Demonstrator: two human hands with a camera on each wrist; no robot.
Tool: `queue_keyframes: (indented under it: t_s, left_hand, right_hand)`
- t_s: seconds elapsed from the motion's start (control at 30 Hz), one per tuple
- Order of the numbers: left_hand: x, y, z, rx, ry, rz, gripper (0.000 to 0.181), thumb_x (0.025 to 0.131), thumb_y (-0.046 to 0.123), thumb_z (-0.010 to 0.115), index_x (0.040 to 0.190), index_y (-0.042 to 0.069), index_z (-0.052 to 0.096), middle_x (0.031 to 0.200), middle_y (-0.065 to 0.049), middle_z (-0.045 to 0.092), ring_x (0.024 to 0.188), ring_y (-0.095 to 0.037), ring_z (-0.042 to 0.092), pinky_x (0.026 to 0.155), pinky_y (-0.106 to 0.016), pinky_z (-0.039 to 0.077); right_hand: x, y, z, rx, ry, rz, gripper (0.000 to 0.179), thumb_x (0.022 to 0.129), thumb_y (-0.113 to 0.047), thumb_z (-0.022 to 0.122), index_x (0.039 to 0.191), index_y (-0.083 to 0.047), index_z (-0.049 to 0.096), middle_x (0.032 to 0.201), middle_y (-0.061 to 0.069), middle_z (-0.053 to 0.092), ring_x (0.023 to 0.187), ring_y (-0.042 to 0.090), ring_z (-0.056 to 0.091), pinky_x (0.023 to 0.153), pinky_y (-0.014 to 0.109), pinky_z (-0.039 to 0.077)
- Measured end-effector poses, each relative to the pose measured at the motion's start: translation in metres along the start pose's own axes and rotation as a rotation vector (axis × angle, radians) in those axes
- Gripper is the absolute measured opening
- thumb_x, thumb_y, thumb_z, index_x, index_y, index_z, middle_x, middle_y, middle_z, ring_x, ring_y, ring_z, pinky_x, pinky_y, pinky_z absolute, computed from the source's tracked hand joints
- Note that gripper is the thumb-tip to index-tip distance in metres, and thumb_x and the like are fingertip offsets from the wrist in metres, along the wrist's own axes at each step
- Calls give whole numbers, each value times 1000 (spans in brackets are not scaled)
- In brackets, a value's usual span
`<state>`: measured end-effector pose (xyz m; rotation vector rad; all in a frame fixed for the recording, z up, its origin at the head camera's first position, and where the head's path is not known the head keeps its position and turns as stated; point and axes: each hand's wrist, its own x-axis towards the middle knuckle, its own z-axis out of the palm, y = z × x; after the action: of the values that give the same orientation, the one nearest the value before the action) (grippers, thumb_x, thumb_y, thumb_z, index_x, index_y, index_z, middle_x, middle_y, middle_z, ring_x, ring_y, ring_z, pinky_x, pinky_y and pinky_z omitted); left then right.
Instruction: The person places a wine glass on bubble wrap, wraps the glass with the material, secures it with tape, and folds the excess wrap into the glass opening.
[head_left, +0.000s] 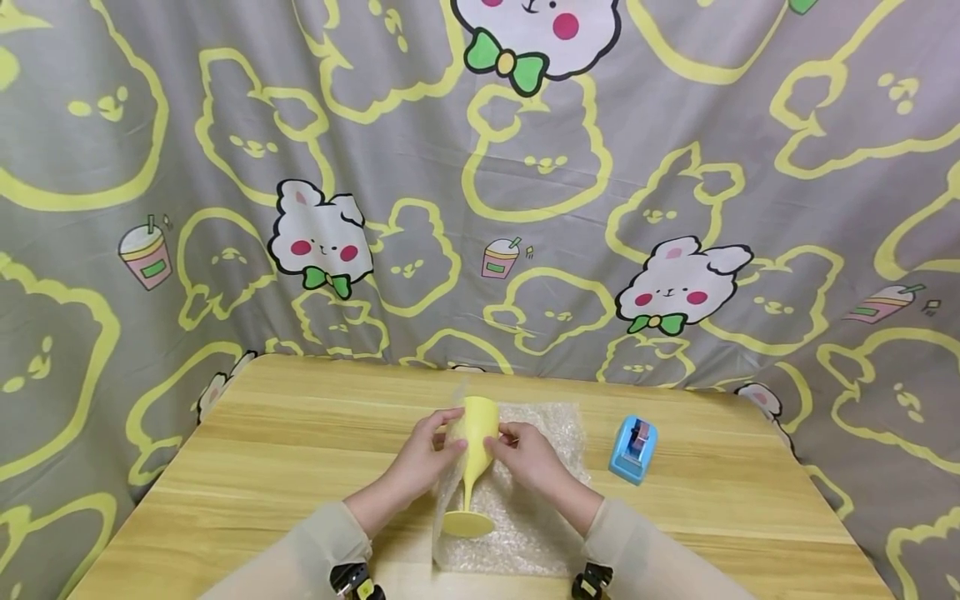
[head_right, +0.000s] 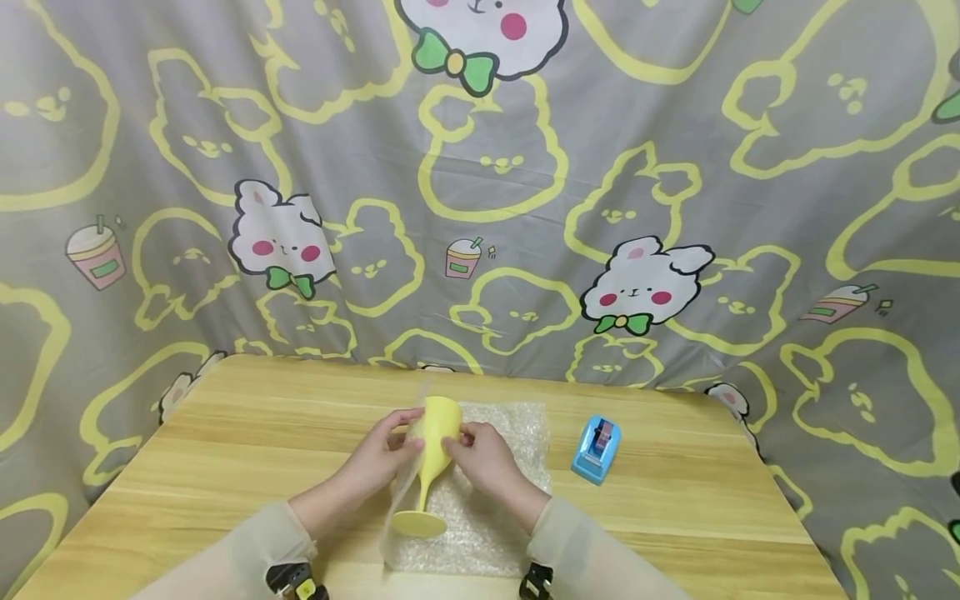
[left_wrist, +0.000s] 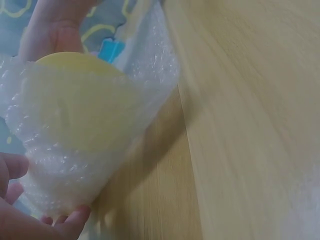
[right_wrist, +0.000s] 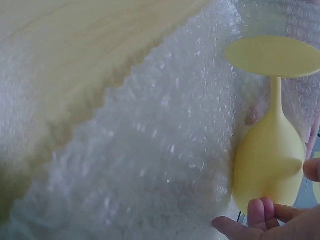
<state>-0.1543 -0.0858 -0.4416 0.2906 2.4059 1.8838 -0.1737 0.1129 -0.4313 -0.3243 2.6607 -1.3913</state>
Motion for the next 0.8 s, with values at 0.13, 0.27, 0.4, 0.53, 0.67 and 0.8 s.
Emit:
queue_keyframes:
  t_s: [0.13,0.27,0.4,0.53,0.67,0.8]
  left_hand:
    - [1,-2,2,7,7,-9,49,97,12,66,144,10,52,143,-29,35,120,-45,50,87,-48,56]
    - [3,-2,5,47,16,7,50,96,14,67,144,12,52,145,-28,34,119,-41,48,89,-47,53]
    - [4,0,7,82,23,34,50,96,15,68,144,11,53,145,-28,34,122,-43,43,98,-56,46]
    - [5,0,7,92,22,41,51,96,14,69,144,11,53,145,-29,35,128,-48,40,104,-63,39]
    - [6,-2,7,108,22,43,51,96,15,69,144,12,53,144,-29,36,128,-48,40,104,-63,39]
    - [5,-2,7,114,21,56,51,95,15,70,143,11,53,144,-30,36,130,-49,40,107,-64,36]
  right_hand:
    - [0,-1,1,8,-11,38,46,96,-33,64,121,5,67,93,6,69,80,16,58,69,32,52]
    - [0,-3,1,3,-14,71,45,97,-39,63,114,3,70,89,5,68,76,16,56,66,31,50]
    - [2,-6,0,-4,-25,96,44,97,-44,62,102,-1,73,82,7,67,70,15,53,62,30,47]
    - [4,-8,0,-16,-32,94,46,96,-45,62,98,-1,74,83,8,68,69,15,53,61,29,46]
    - [5,-8,1,0,-22,100,43,97,-41,63,99,0,75,81,6,67,70,15,53,60,29,46]
    - [5,-7,1,22,-8,100,35,97,-33,64,97,1,75,75,5,63,67,15,51,58,28,45]
